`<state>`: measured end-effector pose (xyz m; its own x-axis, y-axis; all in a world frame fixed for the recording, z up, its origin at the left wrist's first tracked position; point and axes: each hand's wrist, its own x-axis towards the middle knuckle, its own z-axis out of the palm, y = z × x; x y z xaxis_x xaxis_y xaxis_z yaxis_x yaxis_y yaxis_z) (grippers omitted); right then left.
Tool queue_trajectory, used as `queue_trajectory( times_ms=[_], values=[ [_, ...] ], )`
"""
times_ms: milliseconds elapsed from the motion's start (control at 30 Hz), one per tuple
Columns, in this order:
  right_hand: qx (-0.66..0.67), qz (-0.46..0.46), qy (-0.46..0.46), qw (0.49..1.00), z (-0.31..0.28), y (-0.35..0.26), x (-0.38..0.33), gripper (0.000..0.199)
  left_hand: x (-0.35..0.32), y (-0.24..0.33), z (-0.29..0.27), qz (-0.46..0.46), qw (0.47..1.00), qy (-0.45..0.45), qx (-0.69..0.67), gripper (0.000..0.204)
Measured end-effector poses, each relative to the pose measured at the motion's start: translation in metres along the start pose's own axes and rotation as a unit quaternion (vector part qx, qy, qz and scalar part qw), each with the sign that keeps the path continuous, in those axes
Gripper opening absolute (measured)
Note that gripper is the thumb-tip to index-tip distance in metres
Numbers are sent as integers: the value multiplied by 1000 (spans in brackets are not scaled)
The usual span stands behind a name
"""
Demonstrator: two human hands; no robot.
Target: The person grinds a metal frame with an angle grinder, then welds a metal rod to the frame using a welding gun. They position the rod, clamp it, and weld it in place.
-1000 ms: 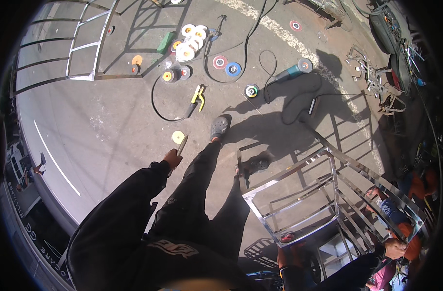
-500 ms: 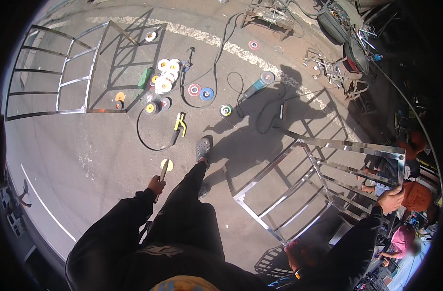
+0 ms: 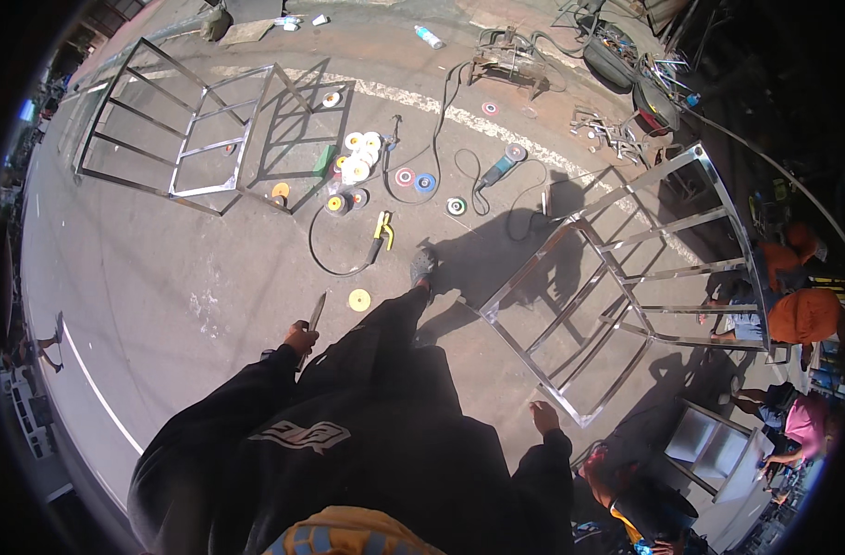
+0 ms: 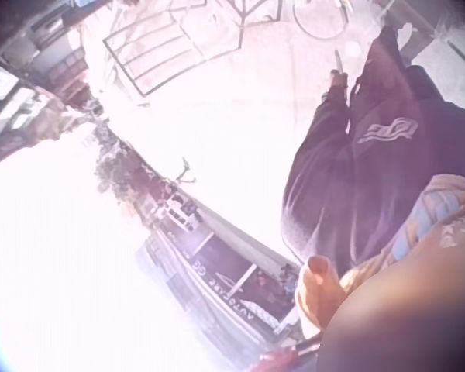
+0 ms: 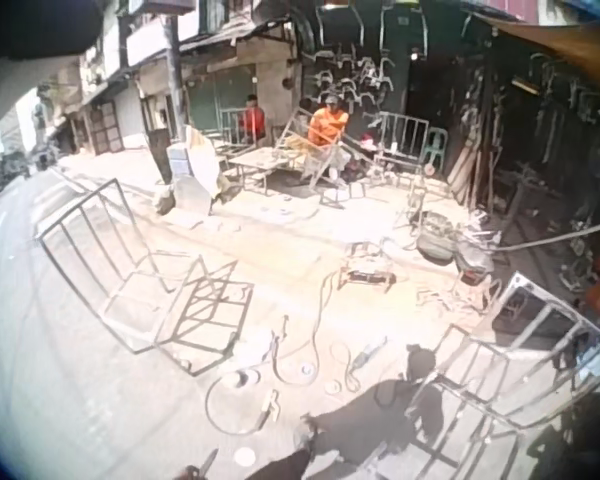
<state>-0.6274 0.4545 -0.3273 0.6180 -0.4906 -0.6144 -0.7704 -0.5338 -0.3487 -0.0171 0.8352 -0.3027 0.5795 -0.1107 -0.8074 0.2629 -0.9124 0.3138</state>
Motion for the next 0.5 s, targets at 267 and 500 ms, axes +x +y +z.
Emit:
queue_trajectory(
  times_ms=[267,500],
  values=[
    [290,352,4,890,309,-104,-224,26,57,-52,0,169,923,-41,344,45],
    [721,470,198,470,223,-278,-202,31,142,38,-24,350,809,-110,459,40]
  ],
)
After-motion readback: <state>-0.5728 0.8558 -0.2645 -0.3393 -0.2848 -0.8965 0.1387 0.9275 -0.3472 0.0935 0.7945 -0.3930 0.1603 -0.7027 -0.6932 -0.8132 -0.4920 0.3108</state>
